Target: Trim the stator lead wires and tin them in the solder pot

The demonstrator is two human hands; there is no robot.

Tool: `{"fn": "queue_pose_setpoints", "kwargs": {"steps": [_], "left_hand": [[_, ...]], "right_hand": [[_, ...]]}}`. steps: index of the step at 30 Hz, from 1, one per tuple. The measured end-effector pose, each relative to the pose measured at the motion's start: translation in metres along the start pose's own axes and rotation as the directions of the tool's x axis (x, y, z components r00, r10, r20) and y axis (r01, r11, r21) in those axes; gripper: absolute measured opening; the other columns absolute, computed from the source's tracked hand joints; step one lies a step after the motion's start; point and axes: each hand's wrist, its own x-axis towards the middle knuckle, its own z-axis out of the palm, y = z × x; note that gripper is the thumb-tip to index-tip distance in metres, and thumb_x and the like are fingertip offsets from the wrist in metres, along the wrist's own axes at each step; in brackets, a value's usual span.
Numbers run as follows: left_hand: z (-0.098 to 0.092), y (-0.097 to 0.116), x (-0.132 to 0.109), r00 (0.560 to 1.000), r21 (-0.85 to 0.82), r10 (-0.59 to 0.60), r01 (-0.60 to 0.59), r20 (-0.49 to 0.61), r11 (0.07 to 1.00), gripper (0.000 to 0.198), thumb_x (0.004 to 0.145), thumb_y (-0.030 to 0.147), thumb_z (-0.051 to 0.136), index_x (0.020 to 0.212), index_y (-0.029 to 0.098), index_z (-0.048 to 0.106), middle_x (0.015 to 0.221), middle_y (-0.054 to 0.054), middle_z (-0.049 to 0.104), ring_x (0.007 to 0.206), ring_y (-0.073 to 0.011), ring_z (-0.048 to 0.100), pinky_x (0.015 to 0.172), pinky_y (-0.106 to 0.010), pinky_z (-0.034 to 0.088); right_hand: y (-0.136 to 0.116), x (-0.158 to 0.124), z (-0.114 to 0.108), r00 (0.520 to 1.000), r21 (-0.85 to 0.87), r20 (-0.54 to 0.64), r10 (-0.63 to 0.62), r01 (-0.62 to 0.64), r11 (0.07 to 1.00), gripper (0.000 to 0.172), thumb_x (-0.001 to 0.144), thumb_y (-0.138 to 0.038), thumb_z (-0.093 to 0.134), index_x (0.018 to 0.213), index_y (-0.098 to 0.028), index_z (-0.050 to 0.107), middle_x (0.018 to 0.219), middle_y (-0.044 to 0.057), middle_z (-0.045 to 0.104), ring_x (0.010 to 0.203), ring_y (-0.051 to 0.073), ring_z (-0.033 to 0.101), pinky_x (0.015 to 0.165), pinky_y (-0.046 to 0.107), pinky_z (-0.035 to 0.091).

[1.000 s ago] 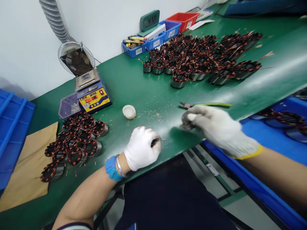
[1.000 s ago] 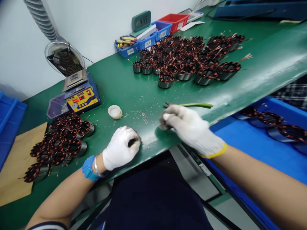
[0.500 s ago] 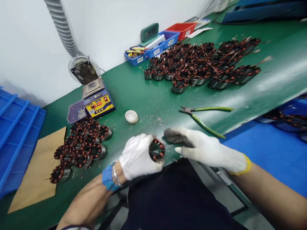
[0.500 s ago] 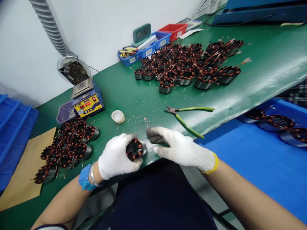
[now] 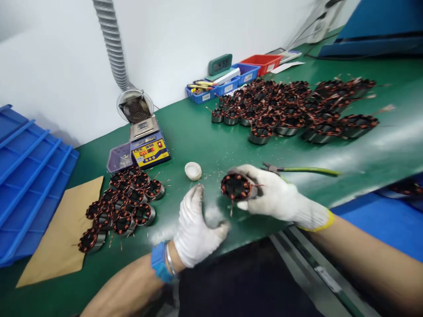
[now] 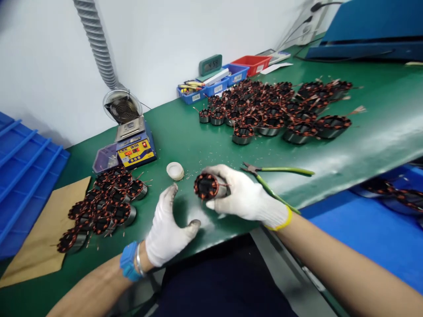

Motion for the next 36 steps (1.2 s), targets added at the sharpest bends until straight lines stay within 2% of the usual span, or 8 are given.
{"fn": "queue_pose_setpoints", "kwargs": {"steps": [3,6,12,16,19,23,30,36], "left_hand": [[0.015,-0.015,0.001,0.985,0.025,-0.137,0.14,-0.102,0.99,0.1,0.073,0.036,0.077,0.158,0.016,0.027,0.156,-0.023,0.046,0.147,-0.04,0.048,0.121,-0.059,0.045],[0.029,-0.032,0.022,0.945,-0.014,-0.27,0.273,-0.186,0.962,0.104,0.07,0.032,0.079,0.158,0.009,0.029,0.162,-0.026,0.04,0.153,-0.0397,0.039,0.127,-0.055,0.038],[0.047,-0.045,0.07,0.88,-0.081,-0.455,0.448,-0.133,0.89,0.108,0.062,0.031,0.085,0.156,0.007,0.036,0.154,-0.026,0.052,0.146,-0.0391,0.05,0.124,-0.048,0.042],[0.049,-0.044,0.083,0.899,-0.048,-0.433,0.43,-0.071,0.901,0.079,0.072,0.028,0.081,0.144,0.012,0.054,0.142,-0.019,0.065,0.134,-0.0346,0.062,0.118,-0.045,0.048],[0.049,-0.043,0.085,0.914,-0.033,-0.401,0.4,-0.058,0.916,0.059,0.077,0.025,0.078,0.133,0.015,0.062,0.133,-0.015,0.07,0.125,-0.0316,0.067,0.114,-0.043,0.051],[0.047,-0.042,0.084,0.918,-0.028,-0.39,0.389,-0.07,0.921,0.059,0.076,0.022,0.079,0.132,0.014,0.063,0.131,-0.016,0.071,0.122,-0.0315,0.068,0.113,-0.043,0.052],[0.049,-0.039,0.086,0.899,-0.055,-0.432,0.429,-0.065,0.902,0.069,0.072,0.022,0.081,0.137,0.011,0.059,0.137,-0.019,0.068,0.13,-0.034,0.064,0.117,-0.046,0.049],[0.042,-0.016,0.054,0.836,-0.107,-0.546,0.538,-0.058,0.836,0.099,0.068,0.025,0.081,0.155,0.007,0.038,0.168,-0.027,0.033,0.157,-0.0395,0.033,0.129,-0.053,0.032]], "right_hand": [[-0.002,0.039,0.008,0.978,-0.062,-0.194,0.081,-0.095,0.994,0.072,0.065,-0.04,0.084,0.131,-0.02,0.064,0.117,0.012,0.077,0.098,0.034,0.077,0.085,0.045,0.067],[-0.003,0.076,0.024,0.959,-0.176,-0.276,0.07,-0.122,0.977,0.077,0.063,-0.04,0.083,0.134,-0.018,0.062,0.118,0.014,0.075,0.102,0.036,0.076,0.089,0.046,0.065],[0.004,0.095,0.051,0.986,-0.527,-0.164,-0.017,-0.073,0.847,0.071,0.069,-0.041,0.076,0.136,-0.02,0.064,0.134,0.016,0.068,0.111,0.042,0.072,0.093,0.055,0.061],[0.012,0.088,0.049,0.981,-0.636,-0.082,-0.178,0.086,0.767,0.062,0.074,-0.034,0.071,0.133,-0.018,0.065,0.132,0.017,0.069,0.114,0.038,0.07,0.093,0.049,0.06],[0.014,0.087,0.043,0.959,-0.705,-0.034,-0.281,0.176,0.687,0.058,0.078,-0.031,0.067,0.134,-0.016,0.065,0.132,0.017,0.069,0.112,0.037,0.069,0.09,0.046,0.059],[0.013,0.088,0.04,0.927,-0.746,0.025,-0.374,0.267,0.611,0.049,0.085,-0.028,0.061,0.132,-0.013,0.066,0.133,0.019,0.07,0.111,0.035,0.069,0.09,0.045,0.057],[-0.004,0.096,0.026,0.937,-0.736,-0.015,-0.349,0.225,0.638,0.054,0.079,-0.035,0.067,0.128,-0.013,0.068,0.125,0.02,0.072,0.107,0.038,0.07,0.089,0.048,0.058],[-0.054,0.169,0.015,0.948,-0.712,-0.182,-0.26,0.056,0.7,0.068,0.07,-0.038,0.078,0.132,-0.014,0.063,0.132,0.021,0.065,0.108,0.039,0.068,0.09,0.048,0.058]]}}
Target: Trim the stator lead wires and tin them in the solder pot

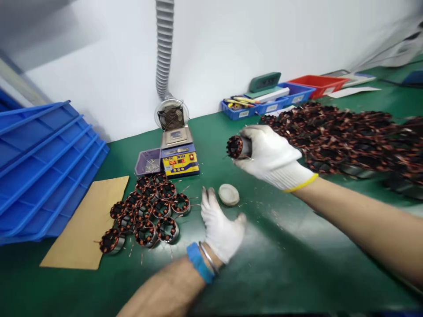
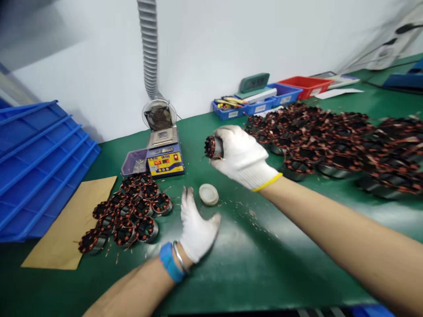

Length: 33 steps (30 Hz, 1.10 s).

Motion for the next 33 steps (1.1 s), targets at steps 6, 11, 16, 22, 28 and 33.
{"fn": "queue_pose_setpoints", "kwargs": {"steps": [6,11,16,22,28,33], "left_hand": [[-0.016,-0.003,-0.038,0.971,-0.043,-0.081,0.093,0.227,0.995,0.103,0.066,0.022,0.076,0.16,0.008,0.037,0.173,-0.022,0.024,0.161,-0.0399,0.023,0.133,-0.052,0.023],[-0.022,0.003,-0.024,0.924,-0.073,-0.077,0.112,0.375,0.991,0.109,0.066,0.023,0.077,0.164,0.012,0.032,0.176,-0.018,0.018,0.162,-0.042,0.017,0.134,-0.055,0.016],[-0.024,0.008,-0.01,0.885,-0.134,-0.075,0.153,0.46,0.979,0.112,0.064,0.021,0.079,0.165,0.013,0.031,0.176,-0.019,0.018,0.16,-0.0486,0.017,0.133,-0.062,0.014],[-0.023,0.005,-0.008,0.879,-0.195,-0.047,0.157,0.474,0.968,0.112,0.065,0.022,0.082,0.165,0.017,0.034,0.175,-0.017,0.022,0.158,-0.0503,0.021,0.133,-0.063,0.013],[-0.027,0.009,-0.006,0.868,-0.182,-0.049,0.158,0.494,0.97,0.113,0.066,0.024,0.081,0.166,0.016,0.03,0.175,-0.018,0.02,0.158,-0.0509,0.02,0.132,-0.065,0.015],[-0.026,0.004,-0.01,0.895,-0.162,0.015,0.065,0.446,0.985,0.107,0.068,0.025,0.078,0.164,0.012,0.033,0.174,-0.02,0.021,0.158,-0.0486,0.022,0.133,-0.061,0.017]], "right_hand": [[-0.064,0.12,0.027,0.986,-0.062,0.055,-0.157,0.161,0.985,0.057,0.075,-0.036,0.077,0.126,-0.015,0.063,0.121,0.019,0.068,0.106,0.037,0.065,0.09,0.047,0.051],[-0.108,0.174,0.068,0.965,-0.095,0.098,-0.242,0.251,0.963,0.048,0.089,-0.026,0.062,0.133,-0.009,0.057,0.131,0.023,0.062,0.114,0.036,0.061,0.095,0.048,0.044],[-0.124,0.186,0.098,0.94,-0.075,0.166,-0.299,0.314,0.946,0.038,0.095,-0.016,0.051,0.131,-0.011,0.06,0.132,0.022,0.061,0.115,0.032,0.06,0.096,0.047,0.044],[-0.124,0.187,0.104,0.932,-0.012,0.199,-0.303,0.311,0.95,0.041,0.086,-0.018,0.067,0.127,-0.015,0.065,0.131,0.02,0.064,0.118,0.036,0.061,0.099,0.052,0.049],[-0.115,0.185,0.07,0.98,0.139,0.118,-0.158,0.142,0.98,0.066,0.077,-0.031,0.077,0.139,-0.016,0.06,0.134,0.018,0.063,0.113,0.037,0.067,0.096,0.057,0.053],[-0.091,0.14,0.047,0.995,0.373,0.036,-0.092,0.072,0.925,0.081,0.065,-0.03,0.085,0.14,-0.015,0.058,0.126,0.015,0.071,0.112,0.034,0.071,0.101,0.052,0.058]]}}
